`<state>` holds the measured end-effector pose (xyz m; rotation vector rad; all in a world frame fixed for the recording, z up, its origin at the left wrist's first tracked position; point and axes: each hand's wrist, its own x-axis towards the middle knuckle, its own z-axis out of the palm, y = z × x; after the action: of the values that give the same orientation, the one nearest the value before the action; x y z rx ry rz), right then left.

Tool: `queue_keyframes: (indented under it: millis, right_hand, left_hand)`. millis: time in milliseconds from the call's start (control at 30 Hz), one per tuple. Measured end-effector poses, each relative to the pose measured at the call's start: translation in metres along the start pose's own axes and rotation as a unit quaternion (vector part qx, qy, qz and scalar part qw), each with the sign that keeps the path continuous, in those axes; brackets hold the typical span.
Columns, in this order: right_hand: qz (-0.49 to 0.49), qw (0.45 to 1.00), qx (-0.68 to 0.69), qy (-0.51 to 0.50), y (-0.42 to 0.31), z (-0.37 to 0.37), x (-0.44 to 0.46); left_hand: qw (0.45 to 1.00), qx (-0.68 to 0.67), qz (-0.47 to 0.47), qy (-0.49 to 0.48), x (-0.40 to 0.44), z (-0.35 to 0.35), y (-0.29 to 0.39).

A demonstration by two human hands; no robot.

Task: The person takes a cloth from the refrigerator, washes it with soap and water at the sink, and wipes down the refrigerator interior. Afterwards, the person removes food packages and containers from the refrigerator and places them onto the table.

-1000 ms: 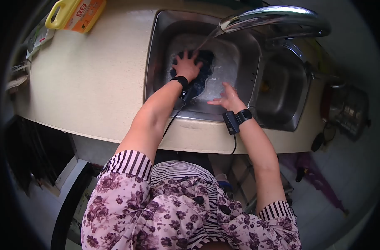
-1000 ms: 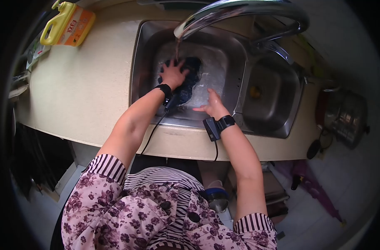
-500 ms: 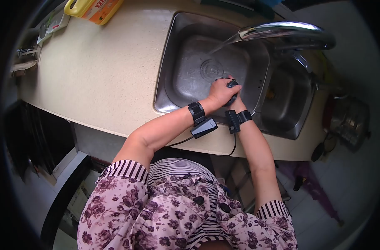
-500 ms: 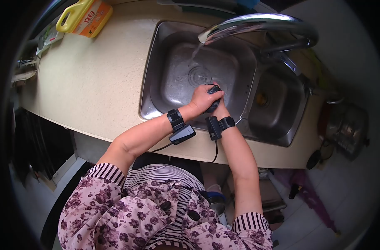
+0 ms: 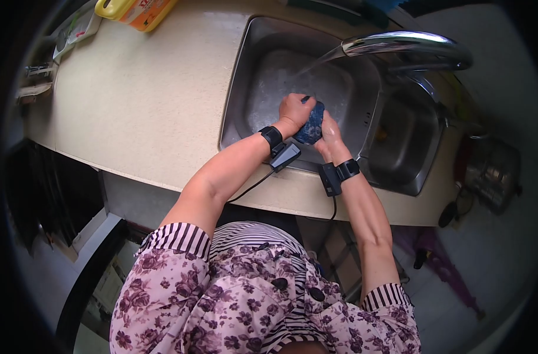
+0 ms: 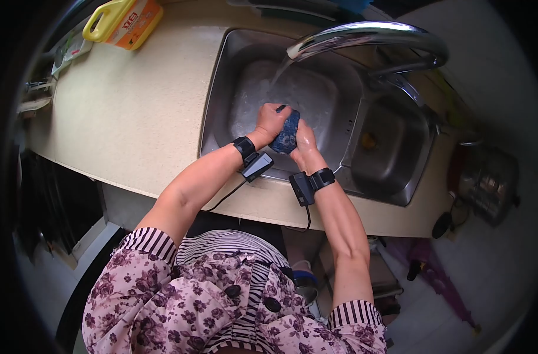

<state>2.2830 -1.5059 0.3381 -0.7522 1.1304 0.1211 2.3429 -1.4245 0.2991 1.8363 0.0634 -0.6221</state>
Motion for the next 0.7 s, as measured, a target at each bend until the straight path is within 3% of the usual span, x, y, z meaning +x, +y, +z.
queue_keyframes:
  millis: [67, 133, 167, 200, 267, 300, 333, 433, 500, 567, 600, 667, 700]
  right_hand:
    - [-0.007, 0.998, -0.054, 0.011, 0.0, -0.007, 0.0]
    - [-0.02, 0.997, -0.068, -0.011, -0.006, -0.012, -0.005]
    - [-0.025, 0.996, -0.085, -0.033, -0.007, -0.014, -0.008]
    - [-0.026, 0.996, -0.083, -0.033, -0.008, -0.014, -0.01]
    - [-0.079, 0.977, -0.178, -0.091, -0.01, -0.018, -0.012]
    - [-0.08, 0.977, -0.175, -0.089, -0.009, -0.019, -0.012]
    - [-0.119, 0.966, -0.2, -0.108, -0.009, -0.021, -0.009]
    - [-0.171, 0.94, -0.281, -0.095, -0.011, -0.031, -0.008]
    - [-0.18, 0.921, -0.338, -0.062, -0.018, -0.041, -0.009]
    - [-0.136, 0.858, -0.495, -0.014, -0.024, -0.048, -0.009]
    - [-0.137, 0.859, -0.494, -0.013, -0.023, -0.051, -0.01]
    - [-0.233, 0.723, -0.649, 0.038, -0.024, -0.048, -0.016]
    - [-0.233, 0.724, -0.648, 0.039, -0.022, -0.049, -0.016]
  left_hand:
    - [0.999, 0.034, -0.008, -0.017, 0.007, -0.002, -0.013]
    - [0.988, 0.129, -0.033, -0.084, 0.017, -0.007, -0.021]
    - [0.964, 0.15, -0.102, -0.192, 0.026, -0.015, -0.019]
    - [0.964, 0.151, -0.1, -0.193, 0.025, -0.02, -0.021]
    - [0.957, 0.11, 0.138, -0.232, 0.02, -0.027, -0.022]
    - [0.916, -0.028, 0.183, -0.355, 0.019, -0.027, -0.02]
    - [0.89, -0.081, 0.209, -0.397, 0.012, -0.028, -0.017]
    - [0.884, -0.025, 0.237, -0.403, 0.003, -0.037, -0.012]
    - [0.905, 0.184, 0.129, -0.36, 0.003, -0.044, -0.015]
    - [0.896, 0.241, 0.156, -0.34, -0.001, -0.052, -0.02]
    - [0.883, 0.297, 0.181, -0.315, -0.003, -0.056, -0.022]
    - [0.885, 0.297, 0.224, -0.28, -0.008, -0.066, -0.022]
    - [0.885, 0.296, 0.263, -0.244, -0.012, -0.069, -0.023]
